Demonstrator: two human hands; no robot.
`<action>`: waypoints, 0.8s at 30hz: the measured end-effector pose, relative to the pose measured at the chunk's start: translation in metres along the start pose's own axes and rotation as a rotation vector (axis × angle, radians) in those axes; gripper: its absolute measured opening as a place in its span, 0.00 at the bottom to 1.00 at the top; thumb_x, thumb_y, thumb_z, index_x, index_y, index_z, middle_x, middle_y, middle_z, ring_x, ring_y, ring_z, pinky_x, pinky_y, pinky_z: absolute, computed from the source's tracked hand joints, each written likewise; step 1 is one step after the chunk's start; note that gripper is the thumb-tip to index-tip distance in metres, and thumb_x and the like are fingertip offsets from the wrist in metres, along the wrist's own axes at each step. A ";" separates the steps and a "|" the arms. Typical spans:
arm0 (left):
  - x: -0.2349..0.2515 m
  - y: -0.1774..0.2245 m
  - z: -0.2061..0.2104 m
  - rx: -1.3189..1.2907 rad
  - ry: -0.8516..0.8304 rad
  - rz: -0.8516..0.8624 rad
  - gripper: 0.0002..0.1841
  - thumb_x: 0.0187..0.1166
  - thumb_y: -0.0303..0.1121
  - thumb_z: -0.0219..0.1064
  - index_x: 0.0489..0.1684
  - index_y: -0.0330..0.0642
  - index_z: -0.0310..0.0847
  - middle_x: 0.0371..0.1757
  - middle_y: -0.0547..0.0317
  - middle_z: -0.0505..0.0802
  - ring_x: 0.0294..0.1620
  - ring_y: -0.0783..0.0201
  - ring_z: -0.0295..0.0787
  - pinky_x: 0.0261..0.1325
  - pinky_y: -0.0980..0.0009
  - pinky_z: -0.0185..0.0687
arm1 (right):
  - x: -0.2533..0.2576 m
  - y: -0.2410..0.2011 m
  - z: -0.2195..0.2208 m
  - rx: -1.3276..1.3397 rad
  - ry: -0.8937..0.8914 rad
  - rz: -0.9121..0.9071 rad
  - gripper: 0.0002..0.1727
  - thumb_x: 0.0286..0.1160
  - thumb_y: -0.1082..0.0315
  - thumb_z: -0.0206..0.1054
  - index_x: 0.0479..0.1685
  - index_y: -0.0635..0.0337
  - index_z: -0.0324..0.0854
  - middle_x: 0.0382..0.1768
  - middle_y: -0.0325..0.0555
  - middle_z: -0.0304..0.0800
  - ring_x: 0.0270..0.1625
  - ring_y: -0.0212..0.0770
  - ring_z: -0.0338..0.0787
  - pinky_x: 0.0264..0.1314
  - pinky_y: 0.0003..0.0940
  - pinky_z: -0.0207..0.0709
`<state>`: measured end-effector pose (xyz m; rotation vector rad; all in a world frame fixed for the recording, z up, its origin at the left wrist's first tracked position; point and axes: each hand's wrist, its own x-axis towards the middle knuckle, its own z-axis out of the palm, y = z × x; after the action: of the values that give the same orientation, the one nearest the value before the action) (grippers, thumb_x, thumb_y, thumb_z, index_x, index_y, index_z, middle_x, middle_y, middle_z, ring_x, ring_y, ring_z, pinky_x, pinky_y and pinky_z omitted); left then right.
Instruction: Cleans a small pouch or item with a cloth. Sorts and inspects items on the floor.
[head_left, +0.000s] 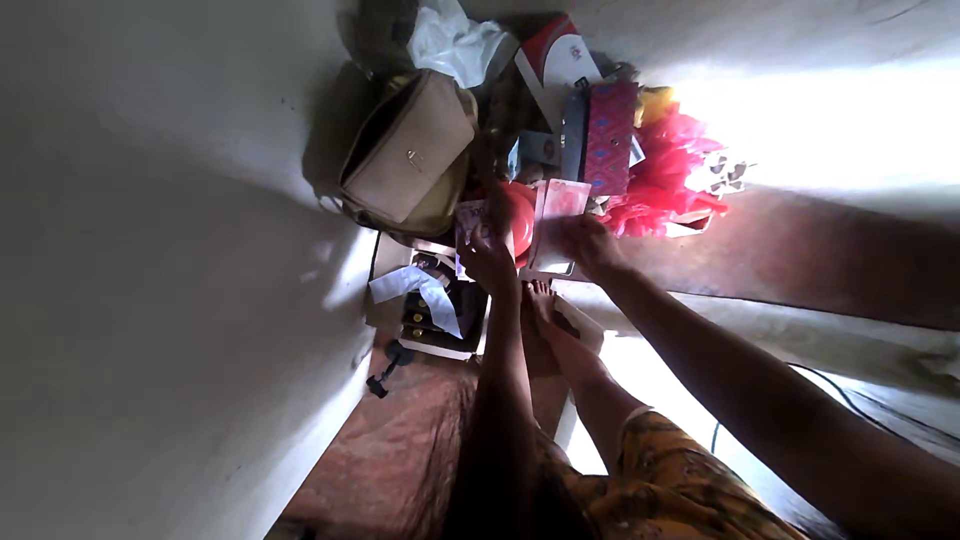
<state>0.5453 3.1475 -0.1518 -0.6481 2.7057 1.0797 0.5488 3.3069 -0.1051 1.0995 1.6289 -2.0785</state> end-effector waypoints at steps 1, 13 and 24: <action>0.006 -0.003 0.004 -0.007 0.047 0.047 0.24 0.81 0.38 0.66 0.74 0.40 0.79 0.82 0.33 0.73 0.78 0.32 0.71 0.71 0.37 0.70 | 0.000 0.000 0.000 0.006 0.019 0.002 0.09 0.89 0.69 0.57 0.58 0.63 0.74 0.40 0.42 0.84 0.38 0.32 0.87 0.44 0.32 0.85; 0.056 0.106 -0.016 -0.111 -0.317 0.127 0.21 0.90 0.38 0.57 0.71 0.31 0.74 0.69 0.35 0.84 0.70 0.41 0.82 0.73 0.46 0.77 | -0.016 -0.014 -0.010 0.343 -0.007 0.103 0.08 0.91 0.67 0.53 0.55 0.61 0.73 0.38 0.44 0.86 0.39 0.38 0.89 0.45 0.38 0.87; -0.089 0.086 -0.080 -0.769 -0.420 0.146 0.22 0.82 0.26 0.55 0.72 0.23 0.71 0.64 0.40 0.86 0.63 0.65 0.82 0.69 0.68 0.77 | -0.047 -0.054 0.001 0.394 -0.247 0.148 0.17 0.95 0.57 0.43 0.57 0.56 0.75 0.41 0.41 0.88 0.43 0.35 0.89 0.49 0.35 0.86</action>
<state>0.5877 3.1780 -0.0133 -0.2526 1.9587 2.0460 0.5458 3.3128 -0.0335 0.9870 1.0198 -2.3815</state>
